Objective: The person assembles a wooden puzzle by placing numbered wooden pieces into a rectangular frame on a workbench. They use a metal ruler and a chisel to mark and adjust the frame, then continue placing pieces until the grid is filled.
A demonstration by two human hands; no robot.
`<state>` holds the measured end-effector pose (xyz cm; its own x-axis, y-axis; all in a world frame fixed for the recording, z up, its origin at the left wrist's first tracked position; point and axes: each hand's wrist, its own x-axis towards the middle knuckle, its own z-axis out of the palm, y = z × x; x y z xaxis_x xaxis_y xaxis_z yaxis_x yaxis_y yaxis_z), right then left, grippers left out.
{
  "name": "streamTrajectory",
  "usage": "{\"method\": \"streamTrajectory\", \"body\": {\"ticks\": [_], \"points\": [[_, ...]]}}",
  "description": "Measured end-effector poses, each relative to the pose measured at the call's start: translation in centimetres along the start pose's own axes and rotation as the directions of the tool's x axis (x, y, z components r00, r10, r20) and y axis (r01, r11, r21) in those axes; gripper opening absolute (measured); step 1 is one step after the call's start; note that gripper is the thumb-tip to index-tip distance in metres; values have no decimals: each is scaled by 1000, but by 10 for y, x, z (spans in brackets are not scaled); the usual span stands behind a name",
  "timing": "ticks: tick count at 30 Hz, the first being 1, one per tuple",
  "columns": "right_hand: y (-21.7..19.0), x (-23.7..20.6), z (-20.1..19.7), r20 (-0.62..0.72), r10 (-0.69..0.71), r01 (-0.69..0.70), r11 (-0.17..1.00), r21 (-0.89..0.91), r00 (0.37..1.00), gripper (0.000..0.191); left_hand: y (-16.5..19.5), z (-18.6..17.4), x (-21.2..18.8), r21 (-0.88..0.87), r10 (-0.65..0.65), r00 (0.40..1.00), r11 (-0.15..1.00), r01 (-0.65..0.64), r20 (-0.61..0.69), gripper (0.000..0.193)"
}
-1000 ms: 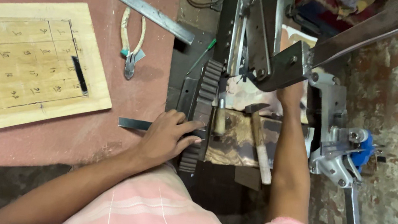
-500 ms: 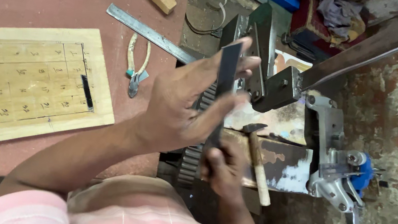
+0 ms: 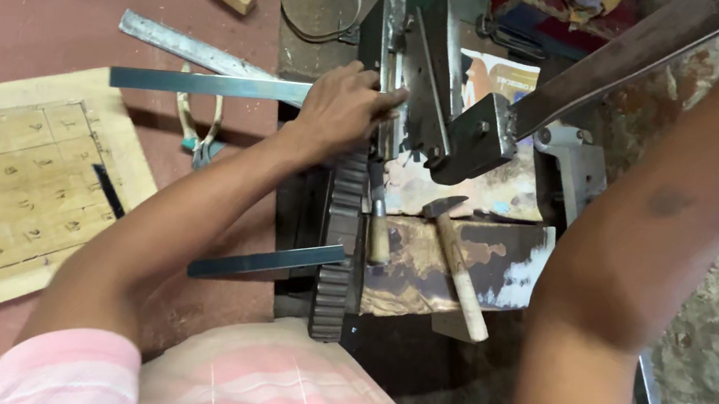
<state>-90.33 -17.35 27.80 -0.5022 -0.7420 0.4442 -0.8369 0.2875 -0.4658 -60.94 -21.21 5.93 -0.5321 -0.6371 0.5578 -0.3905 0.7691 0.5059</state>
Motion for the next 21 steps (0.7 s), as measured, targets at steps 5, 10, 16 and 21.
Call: {"method": "streamTrajectory", "body": {"ticks": [5, 10, 16, 21], "points": [[52, -18, -18, 238, 74, -123, 972, 199, 968, 33, -20, 22, 15, 110, 12, 999, 994, -16, 34, 32], [81, -8, -42, 186, 85, -153, 908, 389, 979, 28, -29, 34, 23, 146, 55, 998, 987, -58, 27, 29], [147, -149, -85, -255, 109, 63, 810, 583, 961, 28, -47, 65, 19, 255, 89, 992, 961, -110, 93, 18], [81, -331, -76, -652, -96, 562, 611, 558, 752, 33, -60, 91, 12, 236, 104, 994, 966, -106, 20, 23]]}}
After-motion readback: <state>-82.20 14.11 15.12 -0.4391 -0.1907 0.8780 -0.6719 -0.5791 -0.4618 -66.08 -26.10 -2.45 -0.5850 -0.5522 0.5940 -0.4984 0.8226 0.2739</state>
